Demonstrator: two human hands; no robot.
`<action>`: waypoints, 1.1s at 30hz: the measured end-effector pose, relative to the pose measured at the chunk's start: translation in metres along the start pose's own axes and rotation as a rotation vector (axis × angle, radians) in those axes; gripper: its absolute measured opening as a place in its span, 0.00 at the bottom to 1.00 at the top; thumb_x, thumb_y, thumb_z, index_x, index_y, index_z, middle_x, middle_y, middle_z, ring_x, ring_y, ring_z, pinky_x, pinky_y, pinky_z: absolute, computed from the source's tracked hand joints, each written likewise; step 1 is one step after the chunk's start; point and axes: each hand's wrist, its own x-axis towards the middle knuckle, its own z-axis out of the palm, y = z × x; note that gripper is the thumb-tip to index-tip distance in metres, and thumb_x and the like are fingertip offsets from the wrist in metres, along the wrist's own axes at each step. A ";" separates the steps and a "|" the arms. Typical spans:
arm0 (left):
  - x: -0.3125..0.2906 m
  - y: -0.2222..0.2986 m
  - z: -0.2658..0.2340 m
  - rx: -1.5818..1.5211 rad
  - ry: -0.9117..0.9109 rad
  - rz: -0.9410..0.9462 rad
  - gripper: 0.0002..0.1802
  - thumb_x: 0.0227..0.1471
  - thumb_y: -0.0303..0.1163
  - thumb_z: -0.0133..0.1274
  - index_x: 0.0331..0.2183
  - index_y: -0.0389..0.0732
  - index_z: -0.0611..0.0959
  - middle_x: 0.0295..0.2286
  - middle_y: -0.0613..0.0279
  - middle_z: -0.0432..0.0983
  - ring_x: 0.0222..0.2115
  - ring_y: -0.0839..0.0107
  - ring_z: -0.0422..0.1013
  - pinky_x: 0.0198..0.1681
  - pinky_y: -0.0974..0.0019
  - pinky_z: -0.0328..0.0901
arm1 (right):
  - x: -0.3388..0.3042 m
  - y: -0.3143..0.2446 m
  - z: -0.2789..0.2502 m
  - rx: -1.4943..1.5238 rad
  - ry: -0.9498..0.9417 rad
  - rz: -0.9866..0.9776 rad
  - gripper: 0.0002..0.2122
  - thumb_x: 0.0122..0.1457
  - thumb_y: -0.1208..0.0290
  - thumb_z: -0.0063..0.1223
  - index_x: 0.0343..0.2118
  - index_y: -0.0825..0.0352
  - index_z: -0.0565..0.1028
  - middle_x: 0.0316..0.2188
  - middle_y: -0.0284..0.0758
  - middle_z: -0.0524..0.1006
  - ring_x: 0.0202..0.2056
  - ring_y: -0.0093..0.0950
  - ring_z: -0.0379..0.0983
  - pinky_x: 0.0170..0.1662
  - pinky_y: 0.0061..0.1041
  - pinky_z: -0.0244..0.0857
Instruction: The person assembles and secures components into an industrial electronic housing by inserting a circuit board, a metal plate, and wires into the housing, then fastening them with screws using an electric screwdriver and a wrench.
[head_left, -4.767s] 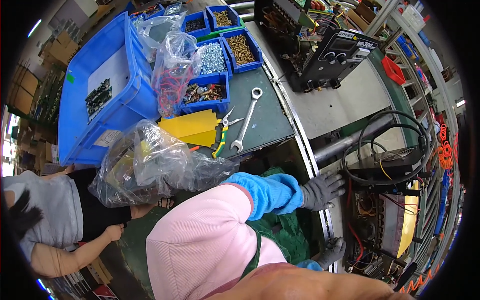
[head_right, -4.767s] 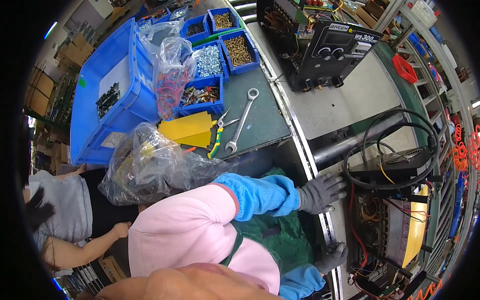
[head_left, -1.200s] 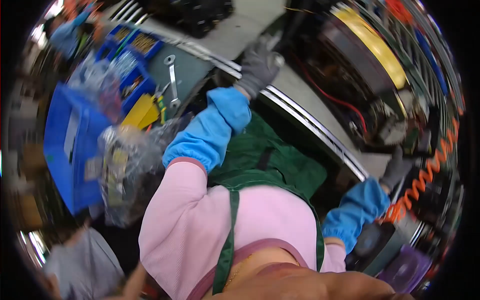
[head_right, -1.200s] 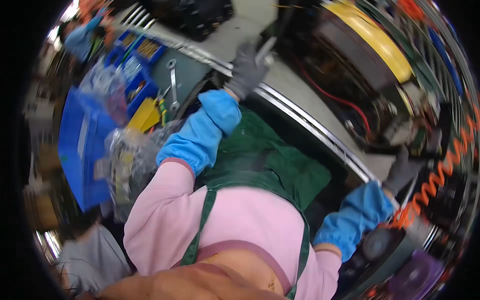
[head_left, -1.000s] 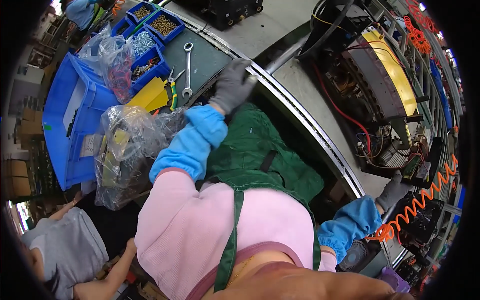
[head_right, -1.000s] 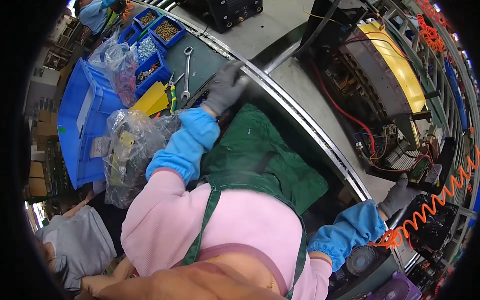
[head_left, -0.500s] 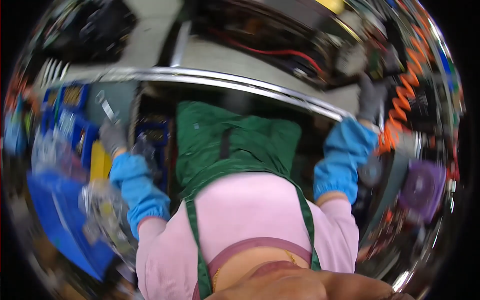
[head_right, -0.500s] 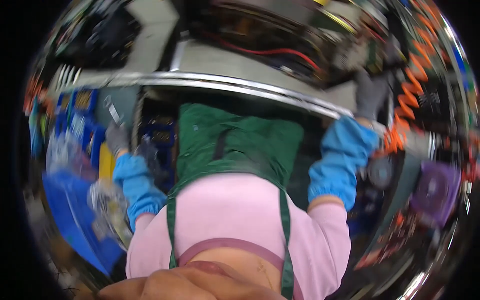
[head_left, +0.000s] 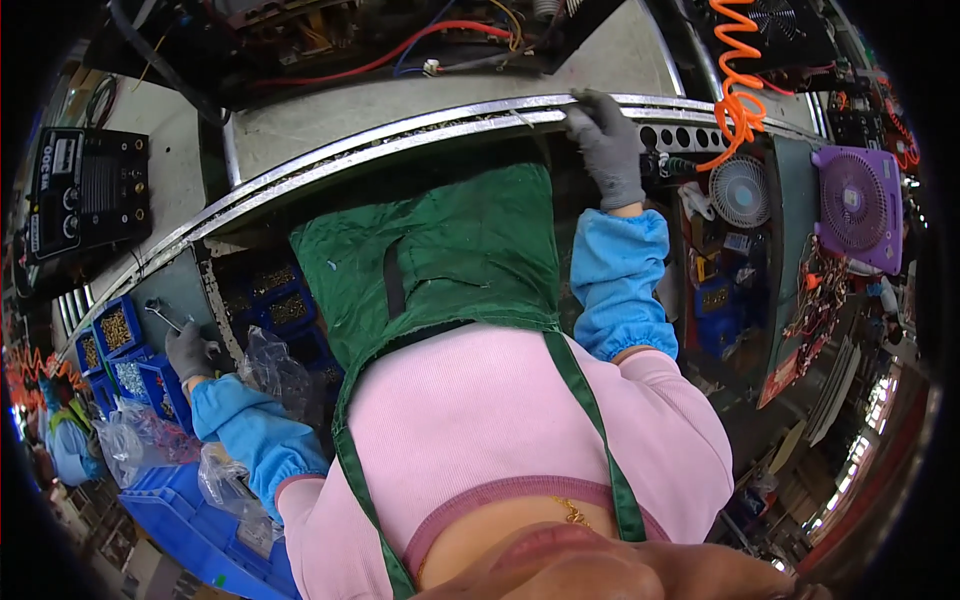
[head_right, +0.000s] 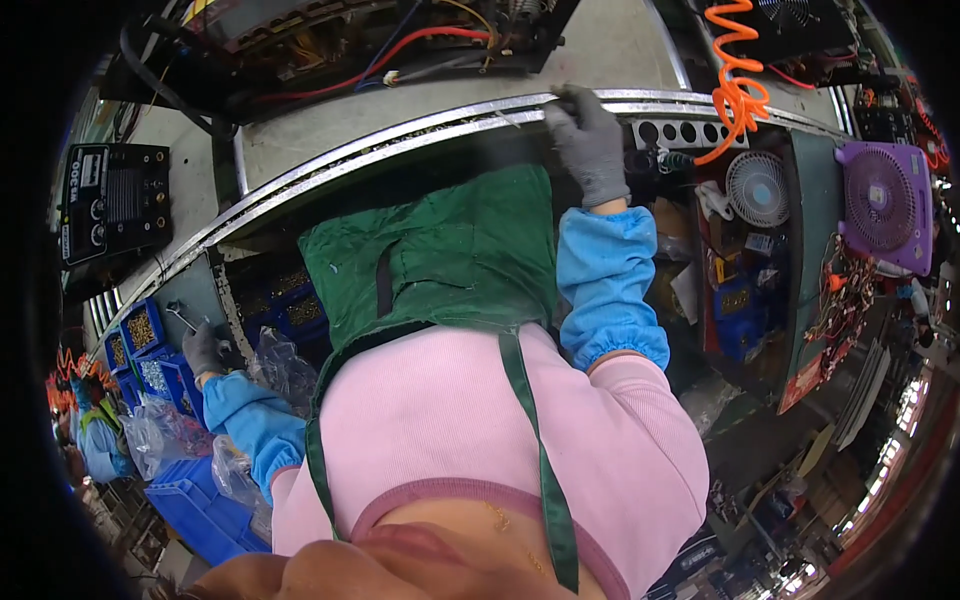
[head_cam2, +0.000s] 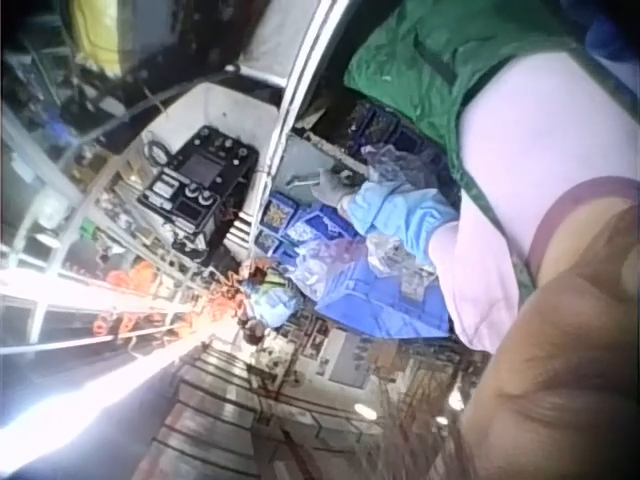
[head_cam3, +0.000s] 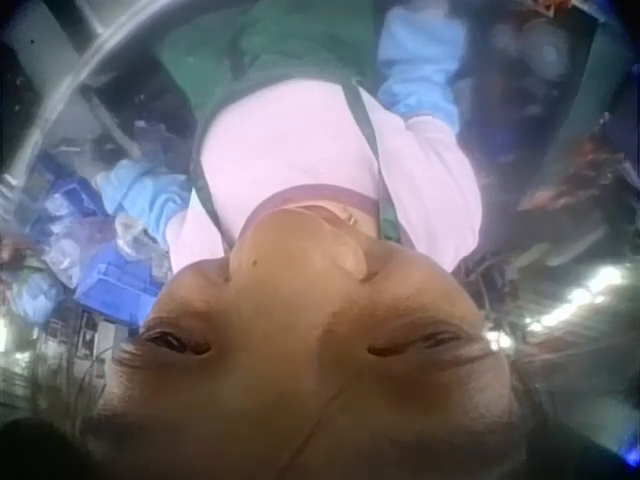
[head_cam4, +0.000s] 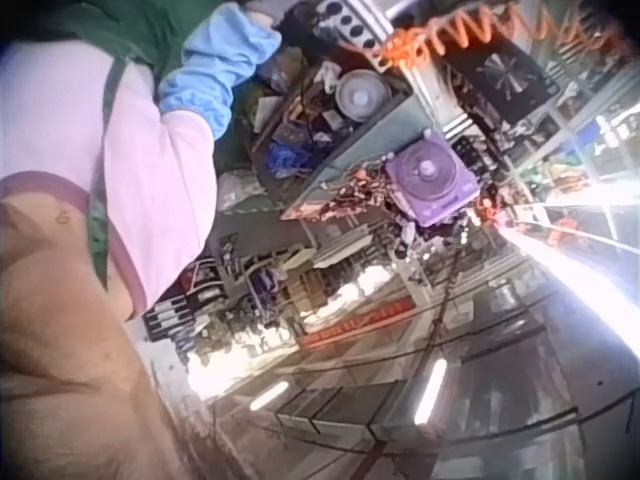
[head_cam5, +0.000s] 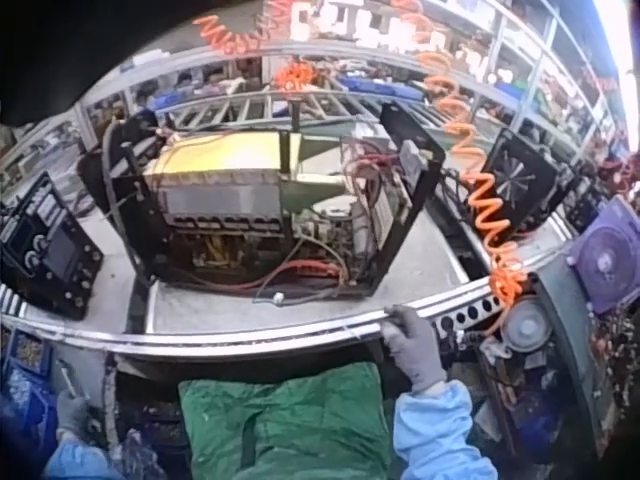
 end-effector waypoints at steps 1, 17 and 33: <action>0.002 -0.004 -0.005 -0.249 -0.126 0.013 0.19 0.45 0.34 0.53 0.39 0.33 0.79 0.33 0.51 0.76 0.32 0.62 0.73 0.33 0.61 0.66 | -0.006 -0.006 0.003 -0.035 -0.041 -0.008 0.13 0.55 0.67 0.56 0.42 0.65 0.76 0.33 0.43 0.81 0.35 0.33 0.79 0.38 0.29 0.71; -0.204 0.282 0.080 -0.297 -1.402 0.669 0.33 0.49 0.42 0.56 0.54 0.35 0.72 0.33 0.63 0.72 0.30 0.72 0.68 0.35 0.66 0.66 | -0.089 -0.064 0.053 -0.405 -0.323 -0.561 0.26 0.49 0.64 0.60 0.54 0.52 0.70 0.51 0.36 0.71 0.52 0.44 0.66 0.52 0.39 0.67; -0.129 0.336 0.135 -0.973 -0.386 0.568 0.16 0.56 0.30 0.52 0.46 0.38 0.80 0.36 0.64 0.77 0.34 0.77 0.71 0.38 0.73 0.66 | -0.107 0.001 -0.033 0.169 -0.310 0.386 0.14 0.59 0.60 0.52 0.31 0.68 0.76 0.12 0.27 0.63 0.15 0.20 0.60 0.20 0.23 0.55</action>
